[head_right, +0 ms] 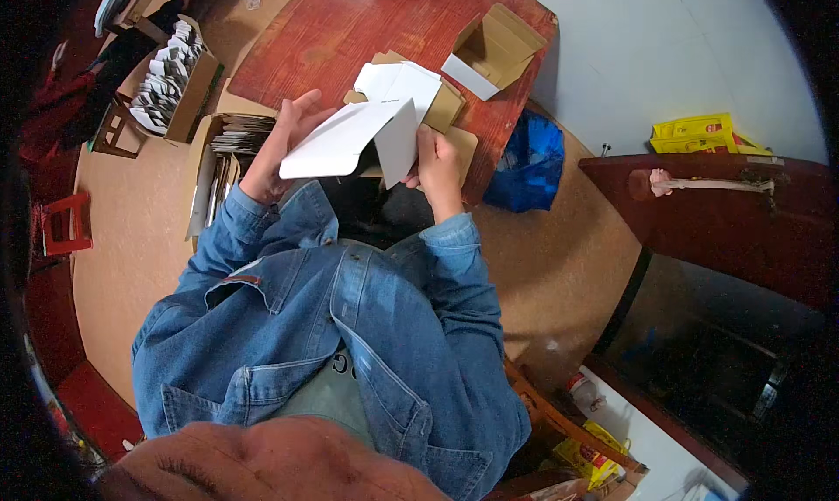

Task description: Folding cardboard box templates into finished boxes and stacking them on a pile.

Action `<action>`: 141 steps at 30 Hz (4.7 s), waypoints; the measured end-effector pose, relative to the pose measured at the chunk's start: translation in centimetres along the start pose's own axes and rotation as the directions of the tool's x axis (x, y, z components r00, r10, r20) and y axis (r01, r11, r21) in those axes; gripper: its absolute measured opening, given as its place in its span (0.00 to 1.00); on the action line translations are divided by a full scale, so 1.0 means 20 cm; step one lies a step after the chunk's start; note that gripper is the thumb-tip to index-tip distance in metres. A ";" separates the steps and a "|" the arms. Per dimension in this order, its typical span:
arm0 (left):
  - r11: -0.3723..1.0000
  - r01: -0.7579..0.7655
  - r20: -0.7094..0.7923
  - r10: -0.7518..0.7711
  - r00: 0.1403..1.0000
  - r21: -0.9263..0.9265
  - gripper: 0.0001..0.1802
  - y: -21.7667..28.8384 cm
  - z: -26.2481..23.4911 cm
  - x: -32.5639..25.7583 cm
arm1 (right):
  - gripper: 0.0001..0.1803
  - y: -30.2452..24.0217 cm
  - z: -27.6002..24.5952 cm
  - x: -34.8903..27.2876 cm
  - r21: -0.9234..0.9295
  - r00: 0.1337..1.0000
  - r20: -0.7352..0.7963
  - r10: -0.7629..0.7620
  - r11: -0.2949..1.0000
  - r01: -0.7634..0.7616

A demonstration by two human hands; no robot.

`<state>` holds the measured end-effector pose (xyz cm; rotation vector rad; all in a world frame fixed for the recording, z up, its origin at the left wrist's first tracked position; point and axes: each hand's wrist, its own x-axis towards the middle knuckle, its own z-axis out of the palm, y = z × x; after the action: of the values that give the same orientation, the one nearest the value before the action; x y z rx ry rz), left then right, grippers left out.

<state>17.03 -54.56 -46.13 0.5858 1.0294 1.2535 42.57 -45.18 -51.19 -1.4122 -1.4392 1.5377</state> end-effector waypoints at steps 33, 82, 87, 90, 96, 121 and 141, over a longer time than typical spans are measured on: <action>0.815 -0.333 -0.071 0.413 0.908 0.474 0.15 -0.05 -0.01 0.28 | 0.08 -0.29 -0.22 -0.12 -0.728 0.749 -0.043 -0.661 0.534 0.430; 0.552 -0.275 -0.004 0.451 0.892 0.787 0.16 -0.22 0.45 1.43 | 0.12 -0.32 -0.61 0.61 -0.935 0.849 0.178 -0.497 0.183 0.303; 0.574 -0.332 0.004 0.496 0.868 0.749 0.18 -0.06 0.34 1.14 | 0.17 -0.42 -0.59 0.42 -0.871 0.746 0.150 -0.648 0.270 0.410; 0.510 -0.360 0.026 0.549 0.835 0.781 0.17 -0.02 0.19 0.92 | 0.18 -0.41 -0.57 0.28 -0.825 0.590 -0.056 -0.806 0.370 0.427; 0.335 -0.227 0.037 0.489 0.872 0.915 0.19 -0.24 -0.03 0.43 | 0.17 0.09 -0.34 0.06 -0.664 0.925 -0.018 -0.379 0.696 0.272; 0.244 -0.687 0.402 0.660 0.635 0.684 0.52 0.11 0.13 -0.08 | 0.11 0.20 -0.18 -0.15 0.790 0.989 0.136 -0.059 0.609 -0.072; -0.178 -0.804 0.816 0.251 0.521 0.568 0.06 0.23 0.33 -0.16 | 0.32 -0.49 -0.20 -0.41 -0.205 0.788 0.437 -0.435 0.804 0.557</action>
<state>20.66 -55.37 -38.39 2.6360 1.0882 0.8186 46.15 -49.11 -38.92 -0.7952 -2.1771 1.2852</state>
